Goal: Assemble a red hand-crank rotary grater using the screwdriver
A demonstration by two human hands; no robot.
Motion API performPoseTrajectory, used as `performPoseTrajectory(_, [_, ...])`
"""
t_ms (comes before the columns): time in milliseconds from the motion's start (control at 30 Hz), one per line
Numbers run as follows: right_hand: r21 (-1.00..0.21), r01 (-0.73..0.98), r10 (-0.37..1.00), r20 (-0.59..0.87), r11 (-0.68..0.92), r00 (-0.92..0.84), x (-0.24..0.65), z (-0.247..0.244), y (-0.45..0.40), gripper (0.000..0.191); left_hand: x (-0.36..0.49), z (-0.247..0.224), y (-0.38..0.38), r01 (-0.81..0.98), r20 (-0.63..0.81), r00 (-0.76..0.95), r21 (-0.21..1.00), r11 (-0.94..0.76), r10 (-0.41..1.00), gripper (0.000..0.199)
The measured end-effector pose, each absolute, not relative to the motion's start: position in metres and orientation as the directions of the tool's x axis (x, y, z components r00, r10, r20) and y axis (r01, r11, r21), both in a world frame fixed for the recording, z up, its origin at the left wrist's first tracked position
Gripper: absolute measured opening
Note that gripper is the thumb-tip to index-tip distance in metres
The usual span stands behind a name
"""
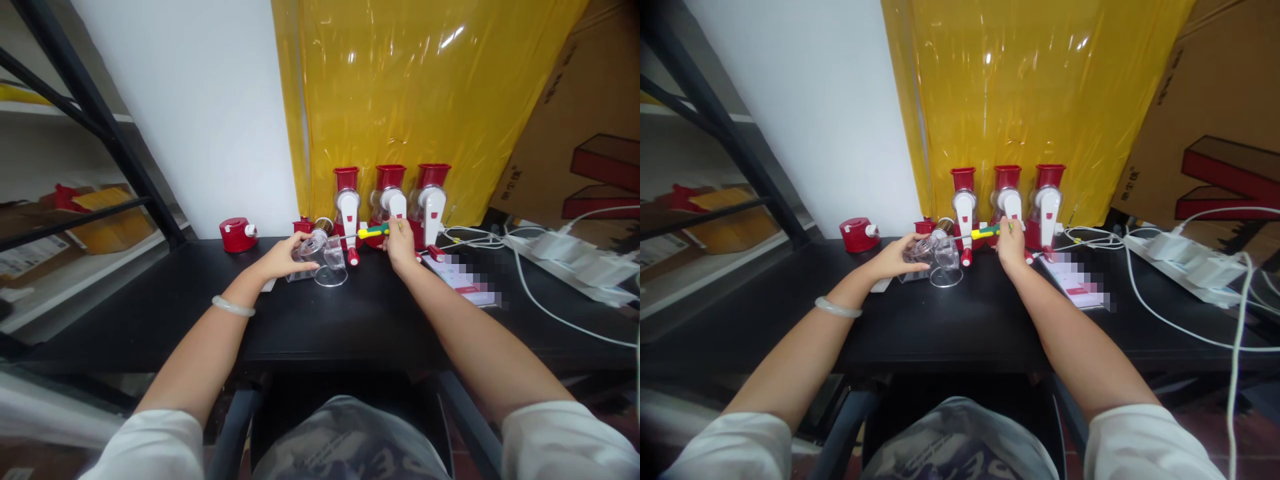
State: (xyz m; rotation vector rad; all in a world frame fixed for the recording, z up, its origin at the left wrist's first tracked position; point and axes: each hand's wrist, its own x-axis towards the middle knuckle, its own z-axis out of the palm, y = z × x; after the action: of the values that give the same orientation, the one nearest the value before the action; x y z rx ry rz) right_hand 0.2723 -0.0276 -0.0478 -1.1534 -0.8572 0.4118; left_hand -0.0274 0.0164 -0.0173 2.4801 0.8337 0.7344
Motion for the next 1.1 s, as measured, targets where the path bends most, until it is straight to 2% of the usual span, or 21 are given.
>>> performPoseTrajectory(167, [-0.919, 0.131, 0.688, 0.367, 0.371, 0.626, 0.273, -0.049, -0.027, 0.042, -0.028, -0.018, 0.016, 0.429, 0.349, 0.677, 0.528, -0.733, 0.648, 0.076])
performPoseTrajectory(400, [-0.923, 0.023, 0.72, 0.314, 0.383, 0.619, 0.268, -0.042, -0.033, 0.018, -0.028, -0.018, 0.017, 0.44, 0.348, 0.673, 0.521, -0.731, 0.653, 0.077])
performPoseTrajectory(700, [-0.928, 0.063, 0.7, 0.32, 0.367, 0.638, 0.267, -0.038, -0.035, 0.011, -0.027, -0.017, 0.016, 0.43, 0.345, 0.675, 0.535, -0.727, 0.652, 0.074])
performPoseTrajectory(1000, [-0.934, 0.103, 0.703, 0.328, 0.343, 0.631, 0.269, -0.043, -0.031, 0.032, -0.027, -0.017, 0.016, 0.428, 0.353, 0.677, 0.526, -0.735, 0.646, 0.075])
performPoseTrajectory(1100, [-0.936, 0.079, 0.709, 0.313, 0.343, 0.631, 0.269, -0.042, -0.032, 0.029, -0.027, -0.018, 0.016, 0.43, 0.358, 0.676, 0.519, -0.739, 0.644, 0.075])
